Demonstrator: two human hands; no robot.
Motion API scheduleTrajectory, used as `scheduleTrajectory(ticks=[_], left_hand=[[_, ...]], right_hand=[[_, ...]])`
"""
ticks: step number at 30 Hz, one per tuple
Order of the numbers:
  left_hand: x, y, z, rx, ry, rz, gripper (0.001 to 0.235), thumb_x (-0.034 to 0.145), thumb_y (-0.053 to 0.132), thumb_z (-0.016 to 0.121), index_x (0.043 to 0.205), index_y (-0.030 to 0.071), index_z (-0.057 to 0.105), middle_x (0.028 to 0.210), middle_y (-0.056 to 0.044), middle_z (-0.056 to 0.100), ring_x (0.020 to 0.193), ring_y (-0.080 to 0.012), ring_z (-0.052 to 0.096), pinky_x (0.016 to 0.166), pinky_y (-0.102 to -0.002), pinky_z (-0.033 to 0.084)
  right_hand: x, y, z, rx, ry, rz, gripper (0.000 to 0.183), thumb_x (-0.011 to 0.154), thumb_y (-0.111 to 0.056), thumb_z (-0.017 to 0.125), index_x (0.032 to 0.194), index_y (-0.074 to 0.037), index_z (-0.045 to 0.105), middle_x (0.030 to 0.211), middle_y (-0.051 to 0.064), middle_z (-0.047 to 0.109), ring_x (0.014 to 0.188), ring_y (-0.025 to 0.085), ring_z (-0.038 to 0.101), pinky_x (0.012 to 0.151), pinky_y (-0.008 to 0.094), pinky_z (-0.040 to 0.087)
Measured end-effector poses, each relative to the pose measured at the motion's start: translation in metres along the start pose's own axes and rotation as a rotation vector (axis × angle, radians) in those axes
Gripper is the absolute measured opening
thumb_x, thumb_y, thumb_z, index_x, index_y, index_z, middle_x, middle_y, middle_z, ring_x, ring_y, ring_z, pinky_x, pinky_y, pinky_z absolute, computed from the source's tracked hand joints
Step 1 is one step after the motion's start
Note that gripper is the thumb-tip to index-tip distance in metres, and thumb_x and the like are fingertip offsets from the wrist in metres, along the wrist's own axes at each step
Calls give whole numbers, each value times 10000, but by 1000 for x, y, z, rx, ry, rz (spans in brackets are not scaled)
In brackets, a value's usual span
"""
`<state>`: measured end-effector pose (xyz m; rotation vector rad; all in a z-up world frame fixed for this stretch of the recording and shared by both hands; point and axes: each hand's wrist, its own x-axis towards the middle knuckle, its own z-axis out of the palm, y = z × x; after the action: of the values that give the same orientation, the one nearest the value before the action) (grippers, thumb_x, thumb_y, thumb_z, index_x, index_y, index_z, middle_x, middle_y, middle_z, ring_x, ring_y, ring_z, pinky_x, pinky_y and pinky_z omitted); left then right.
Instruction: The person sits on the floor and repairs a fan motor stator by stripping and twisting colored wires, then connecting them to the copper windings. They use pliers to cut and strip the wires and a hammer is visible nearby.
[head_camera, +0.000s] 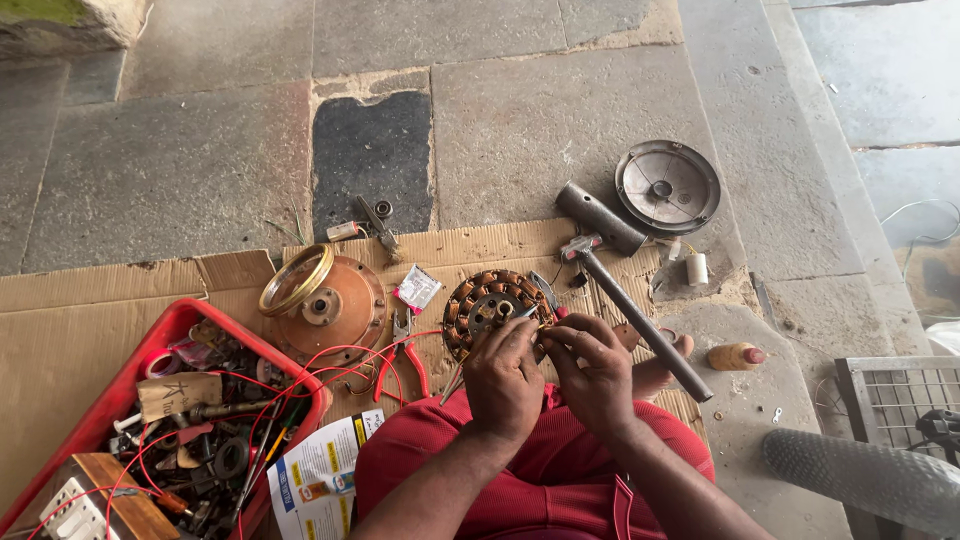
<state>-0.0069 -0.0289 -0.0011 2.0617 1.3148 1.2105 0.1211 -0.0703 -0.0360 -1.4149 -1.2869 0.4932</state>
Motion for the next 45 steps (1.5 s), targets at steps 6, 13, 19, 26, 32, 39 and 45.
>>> scheduleTrajectory(ticks=[6,13,19,26,32,39,45], left_hand=[[-4,1,-3,-58,-18,8,247,863,-69,621,1084,-3,708,1032,-137,742,964,-331,700,837,-437,574],[-6,-3,-4,-121,-38,-14,153,1014,59,588,1107,-1,694,998,-123,733,923,-292,698,776,-410,571],[-6,-3,-7,-132,-53,12,185,1023,95,588,1137,-4,695,1001,-123,728,934,-278,698,781,-396,571],[-6,-7,-1,-155,43,-47,130,965,88,698,1052,9,752,972,-113,756,900,-252,725,776,-357,596],[-8,-6,4,-124,116,-50,155,965,70,692,1085,-7,752,986,-115,762,914,-253,725,804,-366,597],[-5,-6,0,-31,36,-23,196,940,31,678,1109,-30,754,982,-135,759,911,-282,719,807,-386,590],[-4,-11,1,-3,18,5,200,916,14,702,1105,-23,758,981,-138,765,904,-274,725,791,-367,607]], right_hand=[[18,-7,-21,-184,-110,-166,344,873,2,729,1202,-89,773,1332,157,612,1114,234,654,896,355,572],[45,-21,-33,-271,-298,-199,256,811,-137,829,1063,-183,815,1166,83,687,1031,221,659,815,354,586],[52,-29,-35,-335,-297,-262,155,827,-143,811,972,-90,799,1017,51,731,1014,228,671,867,378,565],[48,-16,-40,-198,-341,104,120,887,-142,764,969,-55,773,984,65,716,870,191,706,771,325,576],[34,-3,-36,-159,-193,461,178,903,-169,745,1051,-74,772,1009,30,716,842,146,695,751,304,581],[29,-7,-9,-198,-176,371,300,834,-168,819,1117,-80,774,1037,42,717,792,134,692,714,275,581],[26,-5,-8,-38,-143,244,191,872,-100,787,1057,-54,780,1039,59,722,889,123,725,785,258,594]])
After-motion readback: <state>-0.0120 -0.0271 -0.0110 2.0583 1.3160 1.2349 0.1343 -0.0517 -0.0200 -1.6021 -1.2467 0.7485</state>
